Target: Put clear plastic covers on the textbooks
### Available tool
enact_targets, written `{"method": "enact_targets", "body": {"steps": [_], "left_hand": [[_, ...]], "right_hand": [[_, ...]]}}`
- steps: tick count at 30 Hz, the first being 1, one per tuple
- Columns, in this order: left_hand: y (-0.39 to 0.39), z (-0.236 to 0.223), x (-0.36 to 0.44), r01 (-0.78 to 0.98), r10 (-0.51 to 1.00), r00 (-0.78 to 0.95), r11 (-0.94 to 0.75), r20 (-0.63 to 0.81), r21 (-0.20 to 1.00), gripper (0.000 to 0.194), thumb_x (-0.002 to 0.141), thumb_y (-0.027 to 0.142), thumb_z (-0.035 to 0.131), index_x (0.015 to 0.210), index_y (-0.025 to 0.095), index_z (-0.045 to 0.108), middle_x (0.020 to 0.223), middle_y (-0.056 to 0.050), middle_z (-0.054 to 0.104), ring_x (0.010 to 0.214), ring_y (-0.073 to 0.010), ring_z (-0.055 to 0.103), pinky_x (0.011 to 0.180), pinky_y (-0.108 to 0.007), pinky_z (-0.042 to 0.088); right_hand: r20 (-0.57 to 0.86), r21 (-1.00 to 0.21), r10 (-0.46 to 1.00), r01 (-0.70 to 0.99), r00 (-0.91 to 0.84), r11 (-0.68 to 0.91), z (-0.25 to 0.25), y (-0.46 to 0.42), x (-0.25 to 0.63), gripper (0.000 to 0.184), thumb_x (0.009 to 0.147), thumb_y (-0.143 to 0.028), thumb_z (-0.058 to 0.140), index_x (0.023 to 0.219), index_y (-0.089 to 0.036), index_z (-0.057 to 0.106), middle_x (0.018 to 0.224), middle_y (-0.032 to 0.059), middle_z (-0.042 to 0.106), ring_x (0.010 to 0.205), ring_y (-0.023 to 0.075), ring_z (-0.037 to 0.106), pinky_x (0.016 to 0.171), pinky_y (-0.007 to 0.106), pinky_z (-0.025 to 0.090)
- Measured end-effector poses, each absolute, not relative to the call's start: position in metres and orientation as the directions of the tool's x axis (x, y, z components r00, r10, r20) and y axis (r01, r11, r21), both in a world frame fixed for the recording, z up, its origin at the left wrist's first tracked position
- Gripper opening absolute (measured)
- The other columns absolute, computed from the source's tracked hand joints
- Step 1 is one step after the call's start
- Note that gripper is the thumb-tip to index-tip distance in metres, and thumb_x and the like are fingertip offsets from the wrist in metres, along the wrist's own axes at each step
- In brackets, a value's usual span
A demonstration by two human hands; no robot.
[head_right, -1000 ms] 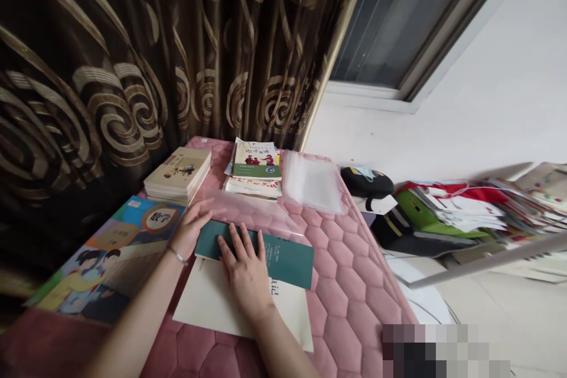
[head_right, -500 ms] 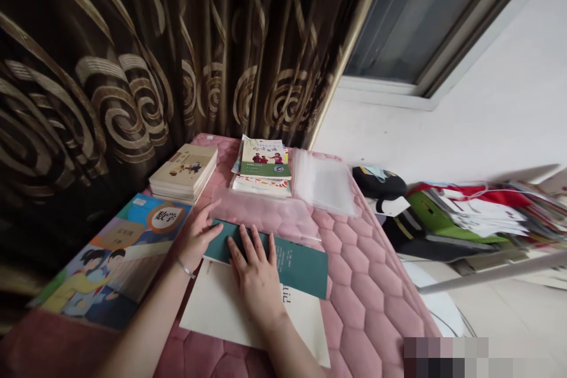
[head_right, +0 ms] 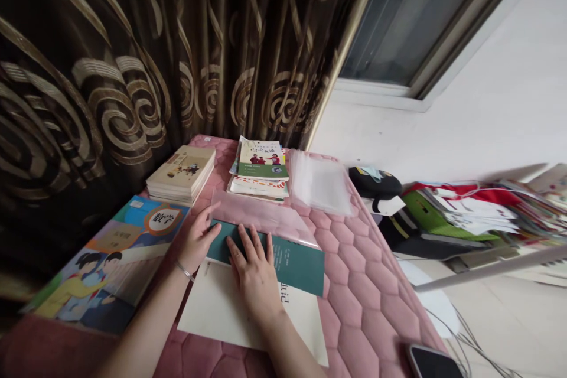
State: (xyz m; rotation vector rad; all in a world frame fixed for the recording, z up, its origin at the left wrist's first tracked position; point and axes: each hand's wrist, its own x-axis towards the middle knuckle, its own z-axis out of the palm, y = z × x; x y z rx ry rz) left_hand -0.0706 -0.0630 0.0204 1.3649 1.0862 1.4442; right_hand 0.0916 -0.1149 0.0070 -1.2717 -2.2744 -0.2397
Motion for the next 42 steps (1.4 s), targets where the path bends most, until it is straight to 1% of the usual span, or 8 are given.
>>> {"method": "enact_targets", "body": {"steps": [5, 8, 13, 16, 19, 28, 36, 42], "left_hand": [[-0.061, 0.017, -0.073, 0.039, 0.956, -0.131, -0.259, 0.262, 0.965, 0.05, 0.078, 0.036, 0.059, 0.124, 0.016, 0.051, 0.131, -0.012, 0.054, 0.121, -0.0252, 0.05, 0.1, -0.037, 0.04], [-0.061, 0.018, -0.074, 0.086, 0.951, -0.153, -0.257, 0.267, 0.963, 0.052, 0.08, 0.037, 0.057, 0.126, 0.016, 0.049, 0.124, -0.012, 0.058, 0.113, -0.0246, 0.055, 0.094, -0.037, 0.044], [-0.062, 0.022, -0.073, 0.121, 0.932, -0.176, -0.299, 0.317, 0.946, 0.049, 0.078, 0.036, 0.058, 0.122, 0.017, 0.053, 0.127, -0.012, 0.056, 0.118, -0.0246, 0.051, 0.096, -0.035, 0.043], [-0.064, 0.024, -0.073, 0.145, 0.949, -0.156, -0.253, 0.274, 0.957, 0.05, 0.078, 0.038, 0.058, 0.123, 0.017, 0.052, 0.122, -0.011, 0.058, 0.107, -0.0232, 0.058, 0.088, -0.033, 0.047], [-0.064, 0.025, -0.073, 0.15, 0.955, -0.152, -0.232, 0.254, 0.961, 0.052, 0.078, 0.041, 0.058, 0.124, 0.018, 0.051, 0.118, -0.01, 0.061, 0.102, -0.0222, 0.059, 0.083, -0.031, 0.048], [-0.062, 0.022, -0.072, 0.139, 0.953, -0.159, -0.236, 0.257, 0.962, 0.051, 0.079, 0.044, 0.058, 0.122, 0.019, 0.05, 0.134, -0.011, 0.052, 0.115, -0.0231, 0.053, 0.097, -0.035, 0.04], [-0.062, 0.023, -0.071, 0.181, 0.945, -0.181, -0.24, 0.272, 0.954, 0.046, 0.079, 0.044, 0.058, 0.117, 0.018, 0.054, 0.124, -0.009, 0.059, 0.107, -0.0217, 0.056, 0.087, -0.032, 0.046], [-0.059, 0.021, -0.071, 0.191, 0.939, -0.195, -0.248, 0.284, 0.95, 0.044, 0.079, 0.043, 0.057, 0.115, 0.018, 0.054, 0.126, -0.01, 0.057, 0.112, -0.0226, 0.053, 0.095, -0.034, 0.042]], "right_hand": [[0.618, -0.284, 0.76, 0.845, -0.2, 0.453, 0.021, -0.11, 0.115, 0.032, 0.091, -0.019, 0.044, 0.118, -0.021, 0.061, 0.138, 0.0131, 0.047, 0.132, 0.0273, 0.038, 0.101, 0.048, 0.04], [0.623, -0.34, 0.782, 0.889, -0.031, 0.306, 0.032, -0.102, 0.144, 0.036, 0.088, -0.032, 0.049, 0.122, -0.022, 0.057, 0.14, 0.0133, 0.045, 0.131, 0.0327, 0.035, 0.101, 0.056, 0.036], [0.396, -0.63, 0.876, 0.775, 0.276, 0.041, 0.025, -0.086, 0.188, 0.07, 0.074, -0.06, 0.058, 0.131, -0.02, 0.049, 0.139, 0.0148, 0.044, 0.129, 0.0347, 0.038, 0.102, 0.054, 0.035], [0.213, -0.83, 0.907, 0.557, 0.363, -0.028, 0.014, -0.081, 0.201, 0.078, 0.065, -0.062, 0.065, 0.13, -0.022, 0.05, 0.129, 0.0101, 0.055, 0.121, 0.0294, 0.049, 0.098, 0.041, 0.041], [0.089, -0.932, 0.918, 0.358, 0.386, -0.061, 0.01, -0.08, 0.208, 0.079, 0.059, -0.058, 0.072, 0.128, -0.024, 0.053, 0.123, 0.0069, 0.06, 0.112, 0.0274, 0.055, 0.093, 0.037, 0.045], [-0.009, -1.0, 0.935, 0.02, 0.353, -0.017, 0.014, -0.078, 0.208, 0.079, 0.05, -0.046, 0.082, 0.119, -0.018, 0.057, 0.103, 0.0069, 0.067, 0.09, 0.0244, 0.062, 0.076, 0.035, 0.052], [0.039, -0.999, 0.906, 0.037, 0.422, 0.026, 0.025, -0.082, 0.203, 0.057, 0.047, -0.043, 0.083, 0.096, -0.02, 0.064, 0.079, 0.0004, 0.064, 0.071, 0.019, 0.059, 0.06, 0.029, 0.049], [0.035, -0.997, 0.926, -0.048, 0.375, 0.057, 0.021, -0.082, 0.202, 0.05, 0.049, -0.042, 0.083, 0.088, -0.02, 0.06, 0.07, -0.0026, 0.058, 0.062, 0.0147, 0.053, 0.055, 0.026, 0.045]]}}
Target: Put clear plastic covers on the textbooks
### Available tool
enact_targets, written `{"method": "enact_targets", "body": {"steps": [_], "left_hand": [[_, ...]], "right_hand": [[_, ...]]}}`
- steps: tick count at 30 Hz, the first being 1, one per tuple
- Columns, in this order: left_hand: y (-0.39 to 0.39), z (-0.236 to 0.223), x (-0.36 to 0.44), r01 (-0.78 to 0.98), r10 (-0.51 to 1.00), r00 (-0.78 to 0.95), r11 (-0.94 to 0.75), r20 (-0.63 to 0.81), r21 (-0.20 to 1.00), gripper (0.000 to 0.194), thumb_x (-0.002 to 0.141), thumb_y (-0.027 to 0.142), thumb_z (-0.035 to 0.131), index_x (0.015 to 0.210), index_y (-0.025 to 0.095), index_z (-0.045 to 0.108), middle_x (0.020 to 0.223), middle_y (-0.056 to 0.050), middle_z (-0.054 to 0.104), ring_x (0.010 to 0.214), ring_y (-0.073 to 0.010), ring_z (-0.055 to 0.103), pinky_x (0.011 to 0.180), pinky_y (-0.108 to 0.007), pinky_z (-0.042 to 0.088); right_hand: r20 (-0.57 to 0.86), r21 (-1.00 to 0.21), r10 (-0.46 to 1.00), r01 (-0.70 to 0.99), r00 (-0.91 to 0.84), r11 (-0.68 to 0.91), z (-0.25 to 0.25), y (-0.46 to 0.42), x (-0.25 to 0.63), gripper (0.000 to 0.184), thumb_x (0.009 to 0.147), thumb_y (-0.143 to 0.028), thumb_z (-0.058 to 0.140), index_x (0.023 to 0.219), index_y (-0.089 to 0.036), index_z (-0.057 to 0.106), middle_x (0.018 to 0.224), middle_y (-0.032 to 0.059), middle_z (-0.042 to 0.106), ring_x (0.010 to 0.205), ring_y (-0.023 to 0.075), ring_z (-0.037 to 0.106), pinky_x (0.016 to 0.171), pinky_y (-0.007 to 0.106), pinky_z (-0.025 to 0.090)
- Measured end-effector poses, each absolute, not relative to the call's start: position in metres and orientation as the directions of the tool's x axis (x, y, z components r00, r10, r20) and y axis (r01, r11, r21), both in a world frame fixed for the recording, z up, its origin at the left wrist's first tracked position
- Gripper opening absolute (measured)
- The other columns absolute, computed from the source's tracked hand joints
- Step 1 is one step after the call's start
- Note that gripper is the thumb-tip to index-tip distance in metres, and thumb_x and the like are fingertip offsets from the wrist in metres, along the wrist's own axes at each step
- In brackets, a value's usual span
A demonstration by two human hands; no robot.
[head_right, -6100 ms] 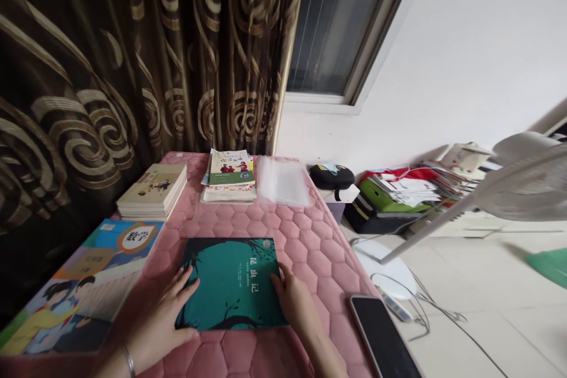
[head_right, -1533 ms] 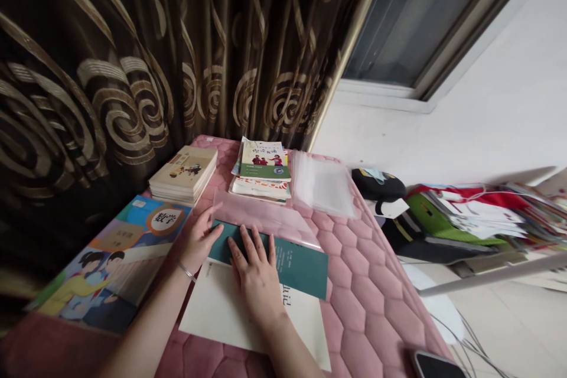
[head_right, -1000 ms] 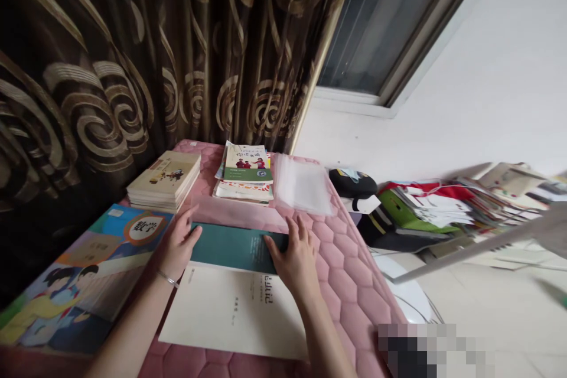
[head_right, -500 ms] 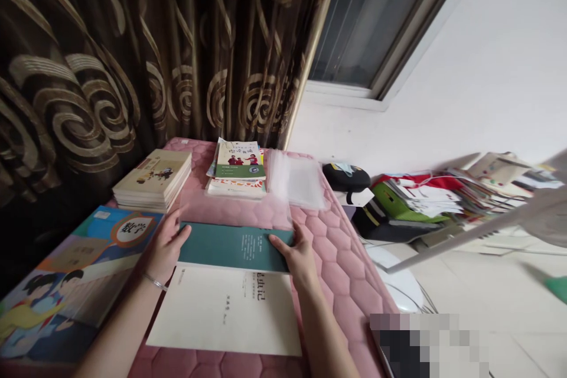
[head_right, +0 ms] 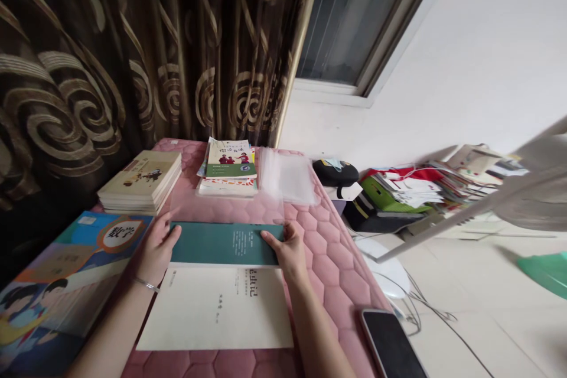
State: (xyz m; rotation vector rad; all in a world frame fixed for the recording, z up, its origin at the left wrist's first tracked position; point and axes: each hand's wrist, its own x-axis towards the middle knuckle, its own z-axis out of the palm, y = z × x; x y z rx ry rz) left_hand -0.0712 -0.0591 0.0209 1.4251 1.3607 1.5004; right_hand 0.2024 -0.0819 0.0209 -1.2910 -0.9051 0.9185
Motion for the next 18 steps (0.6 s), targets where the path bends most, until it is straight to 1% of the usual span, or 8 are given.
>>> {"method": "enact_targets", "body": {"steps": [4, 7, 13, 16, 18], "left_hand": [[-0.0594, 0.0217, -0.0708, 0.204, 0.943, -0.195, -0.231, 0.27, 0.951, 0.046, 0.077, 0.046, 0.057, 0.114, 0.017, 0.055, 0.12, -0.01, 0.059, 0.113, -0.0244, 0.053, 0.091, -0.035, 0.044], [-0.0602, 0.0229, -0.0705, 0.2, 0.945, -0.198, -0.222, 0.261, 0.954, 0.048, 0.077, 0.047, 0.057, 0.114, 0.016, 0.054, 0.119, -0.011, 0.059, 0.109, -0.0242, 0.055, 0.089, -0.035, 0.045], [-0.0613, 0.0252, -0.0698, 0.193, 0.944, -0.195, -0.228, 0.265, 0.954, 0.045, 0.077, 0.045, 0.058, 0.113, 0.018, 0.055, 0.123, -0.011, 0.059, 0.115, -0.0243, 0.053, 0.094, -0.036, 0.042], [-0.0607, 0.0245, -0.0699, 0.184, 0.942, -0.192, -0.242, 0.276, 0.953, 0.044, 0.078, 0.045, 0.058, 0.112, 0.019, 0.055, 0.123, -0.011, 0.058, 0.115, -0.0241, 0.052, 0.095, -0.036, 0.042], [-0.0602, 0.0233, -0.0703, 0.185, 0.941, -0.197, -0.24, 0.275, 0.953, 0.044, 0.077, 0.045, 0.058, 0.112, 0.019, 0.056, 0.119, -0.01, 0.06, 0.112, -0.0238, 0.054, 0.092, -0.035, 0.043]], "right_hand": [[0.062, -0.998, 0.914, -0.003, 0.4, 0.069, 0.0166, -0.0809, 0.2035, 0.043, 0.05, -0.043, 0.083, 0.076, -0.019, 0.058, 0.065, -0.0039, 0.054, 0.058, 0.0128, 0.049, 0.053, 0.025, 0.042], [0.069, -0.997, 0.916, 0.005, 0.394, 0.073, 0.0154, -0.0807, 0.2041, 0.042, 0.051, -0.043, 0.083, 0.073, -0.019, 0.058, 0.064, -0.0041, 0.054, 0.057, 0.0124, 0.048, 0.053, 0.025, 0.041], [0.06, -0.997, 0.919, -0.014, 0.389, 0.071, 0.0144, -0.0806, 0.2052, 0.042, 0.051, -0.044, 0.083, 0.068, -0.019, 0.054, 0.062, -0.0046, 0.053, 0.056, 0.0118, 0.046, 0.052, 0.024, 0.041], [0.072, -0.996, 0.923, -0.023, 0.378, 0.087, 0.0135, -0.0801, 0.2053, 0.041, 0.051, -0.043, 0.083, 0.068, -0.02, 0.054, 0.063, -0.0042, 0.054, 0.057, 0.0125, 0.048, 0.054, 0.025, 0.042], [0.09, -0.993, 0.924, -0.041, 0.371, 0.113, 0.0132, -0.0799, 0.2049, 0.042, 0.052, -0.042, 0.083, 0.075, -0.02, 0.056, 0.068, -0.0037, 0.056, 0.06, 0.0134, 0.051, 0.056, 0.025, 0.045]]}}
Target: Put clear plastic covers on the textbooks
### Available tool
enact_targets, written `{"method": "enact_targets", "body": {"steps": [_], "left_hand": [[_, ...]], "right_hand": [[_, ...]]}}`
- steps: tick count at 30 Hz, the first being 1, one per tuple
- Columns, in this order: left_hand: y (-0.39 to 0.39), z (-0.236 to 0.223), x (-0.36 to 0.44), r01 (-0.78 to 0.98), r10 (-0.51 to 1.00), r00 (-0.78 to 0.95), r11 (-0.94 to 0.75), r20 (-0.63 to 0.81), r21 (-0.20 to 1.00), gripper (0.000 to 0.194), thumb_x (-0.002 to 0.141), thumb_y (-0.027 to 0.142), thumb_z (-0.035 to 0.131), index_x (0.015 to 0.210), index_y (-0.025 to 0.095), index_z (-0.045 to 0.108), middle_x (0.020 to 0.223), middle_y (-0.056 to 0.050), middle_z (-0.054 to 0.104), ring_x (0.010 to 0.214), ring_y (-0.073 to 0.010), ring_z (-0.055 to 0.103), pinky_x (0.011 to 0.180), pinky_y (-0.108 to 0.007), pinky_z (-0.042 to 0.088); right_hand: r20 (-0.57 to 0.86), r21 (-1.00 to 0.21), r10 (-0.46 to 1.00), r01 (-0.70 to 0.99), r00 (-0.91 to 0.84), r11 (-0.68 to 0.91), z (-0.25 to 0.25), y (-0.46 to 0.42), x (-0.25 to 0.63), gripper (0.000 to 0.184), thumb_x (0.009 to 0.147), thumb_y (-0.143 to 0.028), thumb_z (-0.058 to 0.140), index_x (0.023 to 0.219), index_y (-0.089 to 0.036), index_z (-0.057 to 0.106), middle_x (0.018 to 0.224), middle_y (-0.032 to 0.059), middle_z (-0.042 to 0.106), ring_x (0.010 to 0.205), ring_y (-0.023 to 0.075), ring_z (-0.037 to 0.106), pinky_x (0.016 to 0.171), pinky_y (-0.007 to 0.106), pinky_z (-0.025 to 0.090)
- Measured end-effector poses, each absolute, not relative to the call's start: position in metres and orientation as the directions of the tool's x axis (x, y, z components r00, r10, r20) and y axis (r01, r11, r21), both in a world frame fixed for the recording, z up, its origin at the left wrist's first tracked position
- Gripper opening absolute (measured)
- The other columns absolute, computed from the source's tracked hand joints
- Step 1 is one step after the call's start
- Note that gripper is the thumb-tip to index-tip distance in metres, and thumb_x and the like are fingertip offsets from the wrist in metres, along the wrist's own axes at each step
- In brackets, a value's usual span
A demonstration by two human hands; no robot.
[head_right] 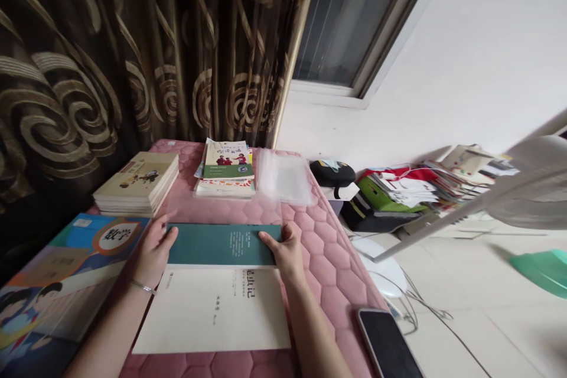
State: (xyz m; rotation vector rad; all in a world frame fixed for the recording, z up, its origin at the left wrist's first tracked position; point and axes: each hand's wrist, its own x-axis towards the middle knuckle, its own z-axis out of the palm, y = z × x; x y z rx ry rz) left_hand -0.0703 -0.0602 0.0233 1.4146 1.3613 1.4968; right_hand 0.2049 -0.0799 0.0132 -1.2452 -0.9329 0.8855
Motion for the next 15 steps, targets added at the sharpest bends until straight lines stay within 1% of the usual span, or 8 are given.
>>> {"method": "enact_targets", "body": {"steps": [2, 4, 9, 11, 13, 15], "left_hand": [[-0.0599, 0.0225, -0.0708, 0.192, 0.943, -0.197, -0.23, 0.267, 0.954, 0.045, 0.077, 0.045, 0.058, 0.113, 0.018, 0.056, 0.114, -0.009, 0.062, 0.106, -0.0231, 0.056, 0.088, -0.034, 0.045], [-0.0601, 0.0224, -0.0711, 0.199, 0.945, -0.195, -0.223, 0.261, 0.954, 0.046, 0.077, 0.045, 0.057, 0.114, 0.018, 0.056, 0.112, -0.009, 0.062, 0.101, -0.0221, 0.057, 0.085, -0.033, 0.046], [-0.0619, 0.0249, -0.0708, 0.216, 0.947, -0.202, -0.208, 0.252, 0.954, 0.046, 0.077, 0.044, 0.057, 0.115, 0.017, 0.056, 0.11, -0.008, 0.062, 0.1, -0.0223, 0.057, 0.082, -0.032, 0.047], [-0.0625, 0.0261, -0.0706, 0.223, 0.945, -0.204, -0.209, 0.255, 0.952, 0.045, 0.077, 0.044, 0.056, 0.114, 0.017, 0.056, 0.112, -0.009, 0.061, 0.101, -0.0225, 0.057, 0.083, -0.033, 0.046], [-0.0628, 0.0268, -0.0705, 0.23, 0.945, -0.201, -0.21, 0.258, 0.95, 0.045, 0.078, 0.043, 0.056, 0.114, 0.018, 0.056, 0.115, -0.009, 0.06, 0.101, -0.0223, 0.057, 0.084, -0.033, 0.046], [-0.0626, 0.0268, -0.0704, 0.232, 0.946, -0.195, -0.214, 0.261, 0.949, 0.045, 0.078, 0.044, 0.056, 0.115, 0.018, 0.056, 0.116, -0.009, 0.06, 0.102, -0.0221, 0.057, 0.083, -0.032, 0.046]], "right_hand": [[0.099, -0.989, 0.921, -0.069, 0.377, 0.134, 0.0134, -0.08, 0.2043, 0.046, 0.051, -0.041, 0.083, 0.083, -0.02, 0.058, 0.071, -0.0037, 0.057, 0.063, 0.0136, 0.052, 0.058, 0.026, 0.046], [0.095, -0.987, 0.921, -0.084, 0.378, 0.136, 0.0141, -0.0805, 0.204, 0.048, 0.051, -0.041, 0.083, 0.086, -0.021, 0.058, 0.071, -0.0042, 0.056, 0.063, 0.0131, 0.052, 0.058, 0.025, 0.046], [0.083, -0.992, 0.93, -0.063, 0.359, 0.113, 0.0152, -0.0819, 0.2051, 0.04, 0.054, -0.04, 0.082, 0.077, -0.02, 0.057, 0.067, -0.0042, 0.053, 0.059, 0.0119, 0.049, 0.055, 0.024, 0.043], [0.079, -0.992, 0.934, -0.064, 0.347, 0.108, 0.0149, -0.0818, 0.2056, 0.038, 0.055, -0.04, 0.082, 0.074, -0.02, 0.056, 0.066, -0.004, 0.054, 0.059, 0.0121, 0.049, 0.055, 0.025, 0.043], [0.076, -0.991, 0.936, -0.073, 0.345, 0.108, 0.0144, -0.0817, 0.2056, 0.038, 0.054, -0.04, 0.082, 0.074, -0.02, 0.056, 0.067, -0.004, 0.054, 0.06, 0.0126, 0.05, 0.056, 0.025, 0.044], [0.08, -0.989, 0.935, -0.086, 0.346, 0.116, 0.0142, -0.0817, 0.2055, 0.04, 0.054, -0.04, 0.083, 0.079, -0.021, 0.059, 0.069, -0.0038, 0.056, 0.062, 0.0132, 0.052, 0.057, 0.026, 0.045]]}}
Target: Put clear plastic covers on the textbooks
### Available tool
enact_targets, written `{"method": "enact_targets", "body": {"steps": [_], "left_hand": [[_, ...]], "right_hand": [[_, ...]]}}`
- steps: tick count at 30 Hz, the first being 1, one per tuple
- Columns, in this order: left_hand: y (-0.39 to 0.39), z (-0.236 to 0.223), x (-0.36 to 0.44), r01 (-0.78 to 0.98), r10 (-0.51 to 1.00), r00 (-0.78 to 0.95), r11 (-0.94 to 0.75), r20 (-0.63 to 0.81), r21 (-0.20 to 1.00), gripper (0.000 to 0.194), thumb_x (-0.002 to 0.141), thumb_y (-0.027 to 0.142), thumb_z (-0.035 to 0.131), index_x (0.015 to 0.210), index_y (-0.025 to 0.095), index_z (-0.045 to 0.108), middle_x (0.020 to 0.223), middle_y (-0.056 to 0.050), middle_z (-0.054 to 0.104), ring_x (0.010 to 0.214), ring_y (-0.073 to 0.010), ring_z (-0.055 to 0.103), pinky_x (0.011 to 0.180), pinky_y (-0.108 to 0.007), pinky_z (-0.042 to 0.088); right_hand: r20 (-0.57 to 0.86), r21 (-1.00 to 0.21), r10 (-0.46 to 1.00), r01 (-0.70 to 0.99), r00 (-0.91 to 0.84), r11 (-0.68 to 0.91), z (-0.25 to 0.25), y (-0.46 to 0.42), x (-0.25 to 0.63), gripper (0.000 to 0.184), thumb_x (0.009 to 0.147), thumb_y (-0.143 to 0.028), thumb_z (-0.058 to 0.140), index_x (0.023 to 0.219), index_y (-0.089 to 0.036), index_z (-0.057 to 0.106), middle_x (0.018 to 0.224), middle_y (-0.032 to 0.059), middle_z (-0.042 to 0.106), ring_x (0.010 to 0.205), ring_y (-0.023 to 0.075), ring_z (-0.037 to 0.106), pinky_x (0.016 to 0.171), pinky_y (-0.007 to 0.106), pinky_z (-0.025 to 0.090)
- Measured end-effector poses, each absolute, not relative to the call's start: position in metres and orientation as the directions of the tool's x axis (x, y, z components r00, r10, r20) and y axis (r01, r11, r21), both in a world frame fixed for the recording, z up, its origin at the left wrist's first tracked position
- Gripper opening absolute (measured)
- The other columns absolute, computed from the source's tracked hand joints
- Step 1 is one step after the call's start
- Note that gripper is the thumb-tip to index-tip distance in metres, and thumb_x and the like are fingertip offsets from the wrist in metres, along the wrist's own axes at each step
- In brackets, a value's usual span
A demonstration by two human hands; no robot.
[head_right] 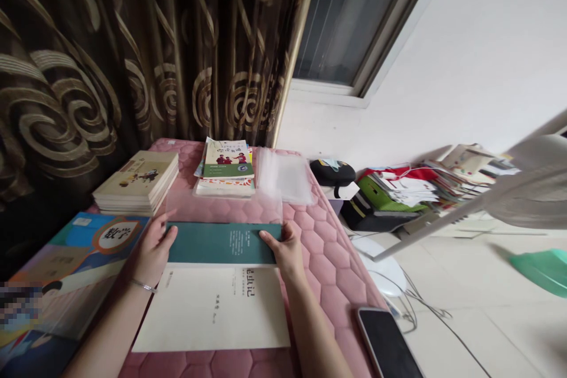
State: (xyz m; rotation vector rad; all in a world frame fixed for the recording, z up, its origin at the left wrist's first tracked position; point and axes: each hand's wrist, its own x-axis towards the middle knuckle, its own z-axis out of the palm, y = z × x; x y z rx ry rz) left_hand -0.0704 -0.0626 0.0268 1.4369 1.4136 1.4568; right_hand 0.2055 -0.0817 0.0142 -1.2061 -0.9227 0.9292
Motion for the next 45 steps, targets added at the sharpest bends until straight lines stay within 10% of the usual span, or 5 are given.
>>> {"method": "enact_targets", "body": {"steps": [27, 45], "left_hand": [[-0.06, 0.022, -0.069, 0.225, 0.936, -0.193, -0.252, 0.296, 0.941, 0.044, 0.08, 0.047, 0.054, 0.112, 0.018, 0.052, 0.122, -0.011, 0.058, 0.117, -0.0244, 0.052, 0.096, -0.035, 0.043], [-0.055, 0.014, -0.07, 0.233, 0.918, -0.239, -0.263, 0.317, 0.936, 0.041, 0.078, 0.048, 0.055, 0.106, 0.019, 0.056, 0.109, -0.009, 0.064, 0.097, -0.0216, 0.06, 0.082, -0.032, 0.046]], "right_hand": [[-0.07, -0.935, 0.958, -0.352, 0.278, 0.033, 0.016, -0.082, 0.207, 0.046, 0.049, -0.032, 0.087, 0.087, -0.024, 0.062, 0.073, -0.0043, 0.064, 0.061, 0.0131, 0.057, 0.055, 0.024, 0.047], [0.037, -0.998, 0.975, -0.05, 0.217, 0.049, 0.024, -0.09, 0.212, 0.042, 0.061, -0.042, 0.079, 0.093, -0.02, 0.063, 0.082, 0.0022, 0.066, 0.069, 0.0169, 0.058, 0.06, 0.027, 0.048]]}}
